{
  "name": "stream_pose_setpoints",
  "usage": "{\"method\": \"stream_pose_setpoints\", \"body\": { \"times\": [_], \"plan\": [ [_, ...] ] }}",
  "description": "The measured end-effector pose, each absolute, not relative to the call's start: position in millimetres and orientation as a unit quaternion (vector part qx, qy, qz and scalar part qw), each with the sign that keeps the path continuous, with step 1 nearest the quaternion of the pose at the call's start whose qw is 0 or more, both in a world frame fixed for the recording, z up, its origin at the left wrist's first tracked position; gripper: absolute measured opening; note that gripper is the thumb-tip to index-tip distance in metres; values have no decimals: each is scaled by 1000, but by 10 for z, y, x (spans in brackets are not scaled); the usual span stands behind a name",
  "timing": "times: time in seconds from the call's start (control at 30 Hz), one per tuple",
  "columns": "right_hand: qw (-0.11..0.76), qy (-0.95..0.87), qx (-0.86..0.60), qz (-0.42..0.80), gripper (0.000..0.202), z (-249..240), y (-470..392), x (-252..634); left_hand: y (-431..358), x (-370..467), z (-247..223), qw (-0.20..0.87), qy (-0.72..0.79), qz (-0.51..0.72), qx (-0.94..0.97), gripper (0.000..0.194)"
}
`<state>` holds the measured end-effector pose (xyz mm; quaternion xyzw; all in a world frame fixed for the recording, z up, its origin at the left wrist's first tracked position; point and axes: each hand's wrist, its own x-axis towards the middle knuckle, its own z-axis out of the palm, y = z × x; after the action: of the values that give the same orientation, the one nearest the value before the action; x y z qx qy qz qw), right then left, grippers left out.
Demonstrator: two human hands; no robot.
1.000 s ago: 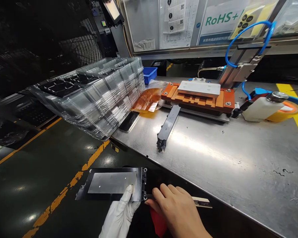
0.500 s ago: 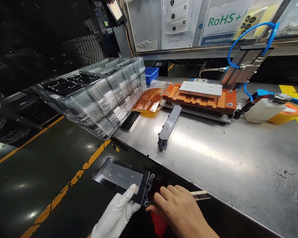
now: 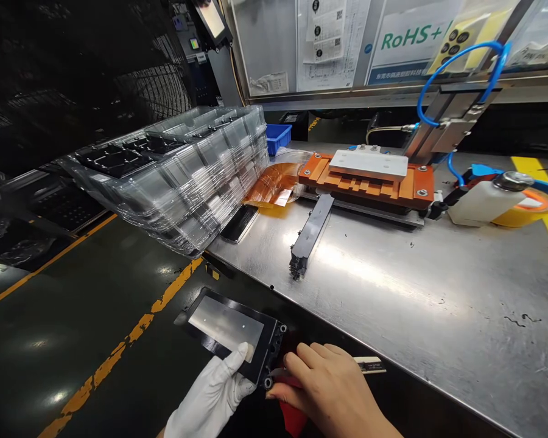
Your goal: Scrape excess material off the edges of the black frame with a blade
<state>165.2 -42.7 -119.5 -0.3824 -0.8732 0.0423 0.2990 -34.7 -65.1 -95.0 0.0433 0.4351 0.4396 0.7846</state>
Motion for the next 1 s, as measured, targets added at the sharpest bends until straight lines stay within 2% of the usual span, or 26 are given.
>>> {"method": "stream_pose_setpoints", "body": {
  "times": [0.17, 0.4, 0.43, 0.53, 0.67, 0.73, 0.9, 1.0],
  "plan": [
    [308, -866, -392, 35, 44, -1211, -422, 1653, -685, -279, -858, 767, 438, 465, 57, 26],
    [321, -848, -422, 8, 41, -1150, -381, 1597, -791, -107, -898, 649, 511, 564, -4, 12],
    [321, -845, -427, -1, 41, -1143, -373, 1582, -816, -84, -929, 631, 519, 576, 3, 14],
    [323, -834, -446, -33, 42, -1130, -355, 1528, -878, -12, -1049, 567, 535, 625, 30, 43],
    [339, -833, -436, -41, 40, -1148, -384, 1481, -896, 51, -1206, 532, 511, 675, -11, 35],
    [353, -833, -425, 23, 35, -1189, -421, 1494, -888, 37, -1235, 529, 514, 675, -14, 31],
    [303, -757, -476, 329, 12, -1366, -510, 1618, -873, -42, -1140, 551, 529, 646, -7, 29],
    [265, -675, -523, 447, 22, -1414, -522, 1660, -887, -47, -1053, 562, 529, 636, 4, 31]
  ]
}}
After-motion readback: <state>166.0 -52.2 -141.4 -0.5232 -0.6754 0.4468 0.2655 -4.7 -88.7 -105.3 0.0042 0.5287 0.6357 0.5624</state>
